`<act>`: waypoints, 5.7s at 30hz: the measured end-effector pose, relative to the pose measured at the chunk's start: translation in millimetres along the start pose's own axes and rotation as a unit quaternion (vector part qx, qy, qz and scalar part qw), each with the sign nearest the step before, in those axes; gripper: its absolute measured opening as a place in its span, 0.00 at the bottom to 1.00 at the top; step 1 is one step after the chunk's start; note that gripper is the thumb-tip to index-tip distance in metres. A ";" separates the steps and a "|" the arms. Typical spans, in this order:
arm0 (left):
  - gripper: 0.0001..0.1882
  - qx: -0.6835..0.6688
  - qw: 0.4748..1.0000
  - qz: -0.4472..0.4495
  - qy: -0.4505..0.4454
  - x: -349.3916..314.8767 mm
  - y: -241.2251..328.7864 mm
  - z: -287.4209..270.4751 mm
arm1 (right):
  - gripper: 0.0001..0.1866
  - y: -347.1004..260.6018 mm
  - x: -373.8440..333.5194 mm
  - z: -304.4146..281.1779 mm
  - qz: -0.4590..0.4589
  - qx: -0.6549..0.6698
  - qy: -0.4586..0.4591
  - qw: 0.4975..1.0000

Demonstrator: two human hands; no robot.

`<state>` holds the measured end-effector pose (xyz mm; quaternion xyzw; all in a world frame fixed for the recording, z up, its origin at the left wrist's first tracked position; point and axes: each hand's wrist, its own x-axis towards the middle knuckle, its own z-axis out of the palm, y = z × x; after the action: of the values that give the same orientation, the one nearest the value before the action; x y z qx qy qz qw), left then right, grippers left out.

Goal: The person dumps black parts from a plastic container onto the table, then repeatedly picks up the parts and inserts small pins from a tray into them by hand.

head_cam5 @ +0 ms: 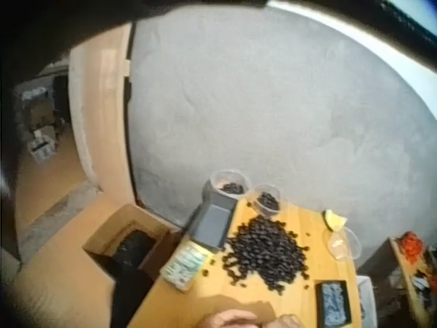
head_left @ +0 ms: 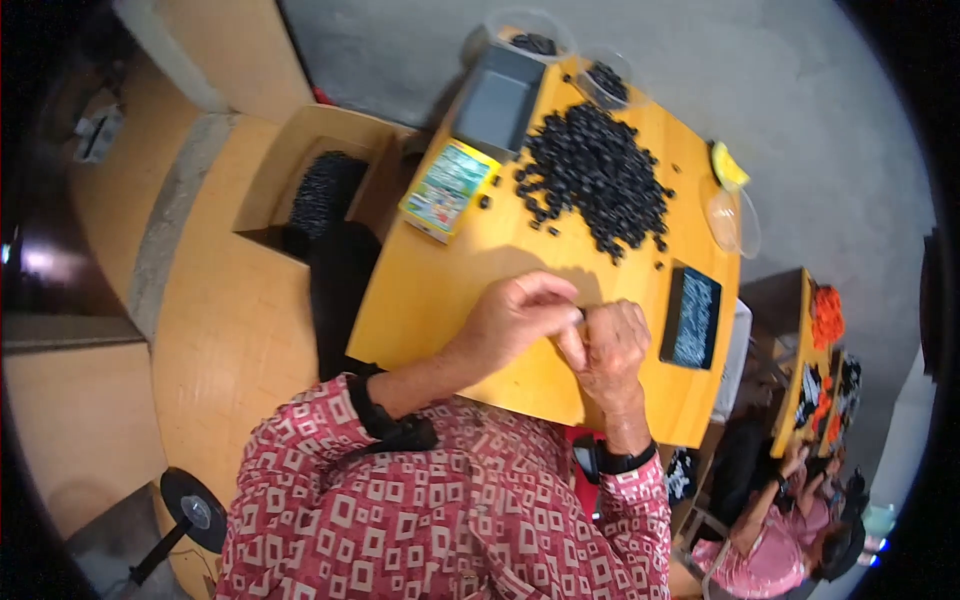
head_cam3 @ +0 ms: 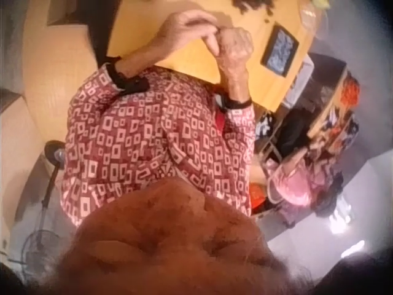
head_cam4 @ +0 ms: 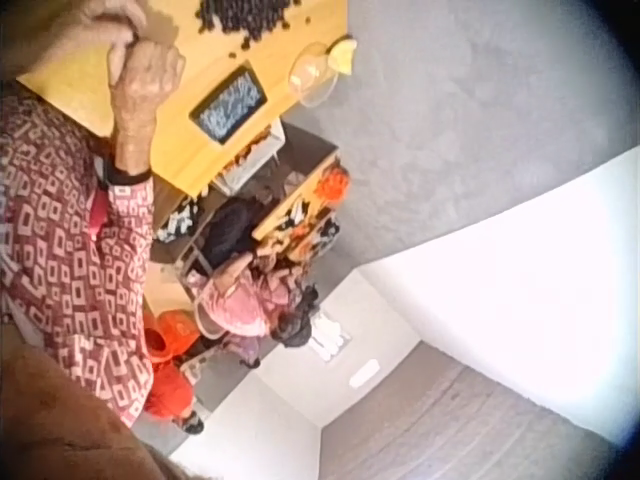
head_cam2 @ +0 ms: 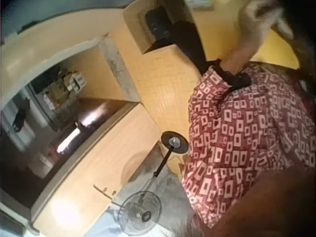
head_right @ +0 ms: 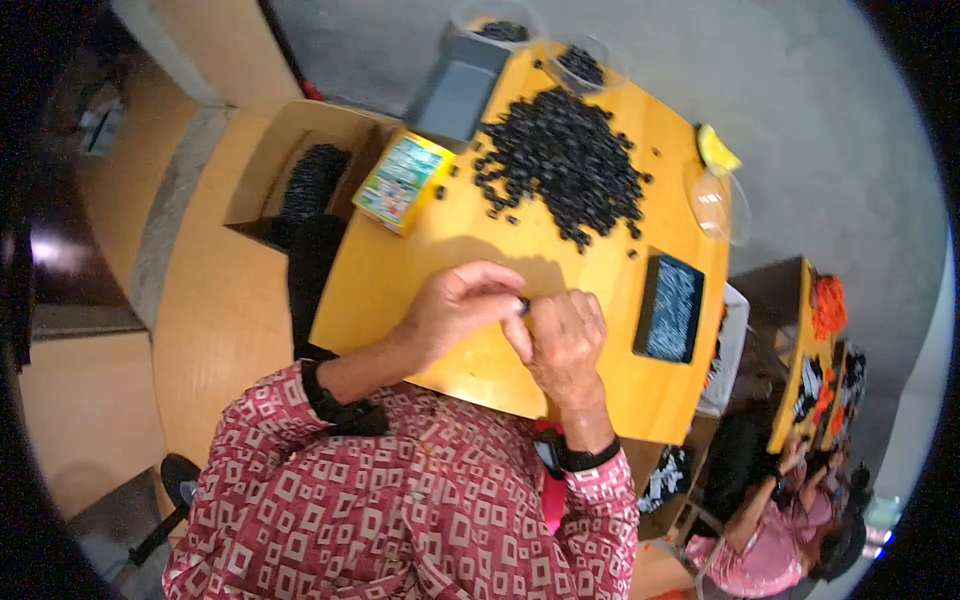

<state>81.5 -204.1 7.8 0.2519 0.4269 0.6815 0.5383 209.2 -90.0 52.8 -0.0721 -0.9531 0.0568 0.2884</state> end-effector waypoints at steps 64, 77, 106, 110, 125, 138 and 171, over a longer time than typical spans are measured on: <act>0.15 0.629 0.741 0.233 0.044 -40.6 -0.7 -31.0 | 0.17 15.5 -54.9 4.6 0.175 0.026 -0.038 0.983; 0.16 0.642 0.726 0.244 0.025 -40.4 -2.5 -35.0 | 0.15 30.4 51.0 34.7 0.049 0.034 -0.025 0.998; 0.14 0.625 0.737 0.254 0.029 -38.8 -1.5 -34.8 | 0.07 57.3 68.3 59.7 -0.021 -0.096 -0.130 0.987; 0.14 0.620 0.741 0.255 0.029 -38.4 -1.9 -33.7 | 0.07 63.3 65.5 62.2 -0.005 -0.088 -0.125 0.988; 0.14 -0.031 0.995 -0.017 0.092 -7.0 35.2 -23.7 | 0.12 2.4 32.8 11.4 0.181 0.324 -0.030 0.928; 0.13 -0.147 0.977 -0.134 0.074 -5.4 28.9 -5.8 | 0.16 -1.5 1.5 3.0 0.191 0.276 0.001 0.942; 0.11 -0.027 0.978 -0.198 0.053 9.5 15.4 10.4 | 0.14 114.7 -73.1 -115.0 0.325 -0.067 -0.117 0.936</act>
<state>79.1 -192.6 25.0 0.1112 0.4775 0.5852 0.6459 345.6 17.9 91.1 -0.3898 -0.9063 0.0912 0.1357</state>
